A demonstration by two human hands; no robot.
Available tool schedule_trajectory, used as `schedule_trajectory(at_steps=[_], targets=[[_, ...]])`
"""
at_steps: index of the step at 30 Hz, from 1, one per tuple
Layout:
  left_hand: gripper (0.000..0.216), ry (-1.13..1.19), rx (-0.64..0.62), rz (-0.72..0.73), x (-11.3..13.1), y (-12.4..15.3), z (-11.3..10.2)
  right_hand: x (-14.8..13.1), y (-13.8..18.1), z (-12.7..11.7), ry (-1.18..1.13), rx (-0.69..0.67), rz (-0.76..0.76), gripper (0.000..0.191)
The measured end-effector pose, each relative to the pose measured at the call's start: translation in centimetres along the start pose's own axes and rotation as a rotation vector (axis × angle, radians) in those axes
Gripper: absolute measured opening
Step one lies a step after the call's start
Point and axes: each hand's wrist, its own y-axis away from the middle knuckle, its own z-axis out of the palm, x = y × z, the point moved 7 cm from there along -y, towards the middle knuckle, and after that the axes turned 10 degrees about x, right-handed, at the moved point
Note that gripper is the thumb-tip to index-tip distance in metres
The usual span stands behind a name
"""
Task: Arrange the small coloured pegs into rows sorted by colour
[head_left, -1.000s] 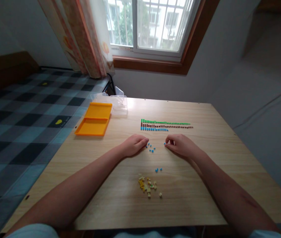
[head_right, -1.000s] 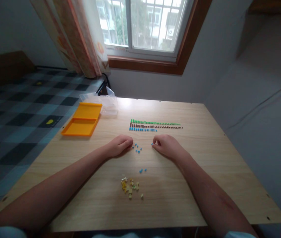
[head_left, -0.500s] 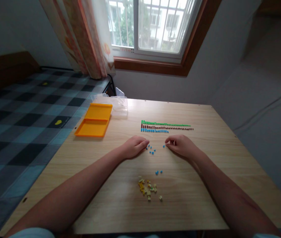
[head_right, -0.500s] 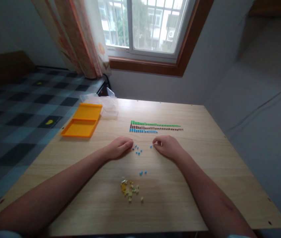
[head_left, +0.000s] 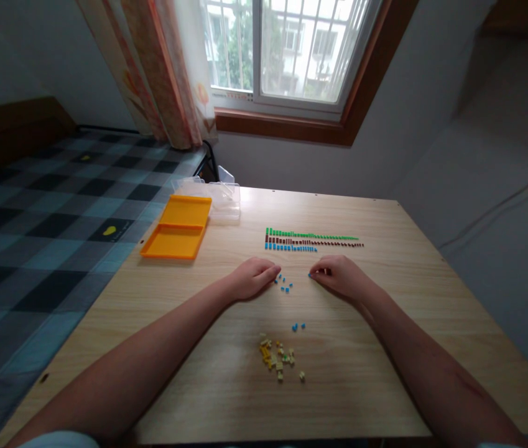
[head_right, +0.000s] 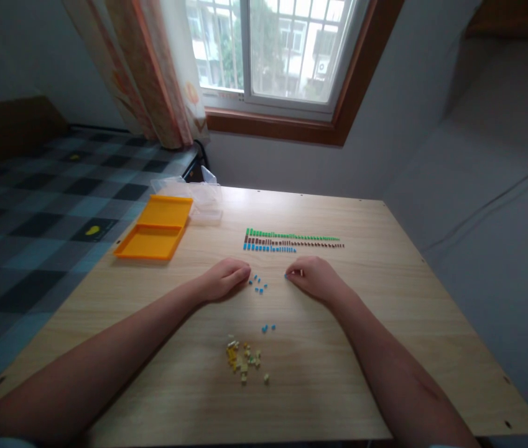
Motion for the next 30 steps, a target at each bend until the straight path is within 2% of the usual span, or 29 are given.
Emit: schedule_trajectory(at_steps=[2, 6, 10, 24, 27, 30], targets=[[0.052, 0.005, 0.001, 0.003, 0.0, 0.0, 0.0, 1.2, -0.2, -0.9, 0.021, 0.073, 0.046, 0.017], [0.053, 0.023, 0.018, 0.003, -0.2, 0.0, 0.1, 4.2, -0.4, -2.4, 0.159, 0.268, 0.241, 0.021], [0.053, 0.046, 0.037, 0.007, -0.2, 0.1, 0.1, 5.1, -0.5, -2.1, 0.263, 0.323, 0.343, 0.022], [0.049, 0.045, 0.066, 0.021, 0.0, 0.1, 0.0, 5.0, -0.8, -1.8, 0.256, 0.374, 0.355, 0.021], [0.047, 0.033, 0.131, 0.019, -0.1, 0.0, -0.5, 4.5, -0.6, -2.0, 0.21, 0.419, 0.316, 0.024], [0.037, -0.033, 0.202, 0.015, -0.3, 0.0, -1.0, 2.7, -0.3, -1.9, 0.122, 0.433, 0.205, 0.025]])
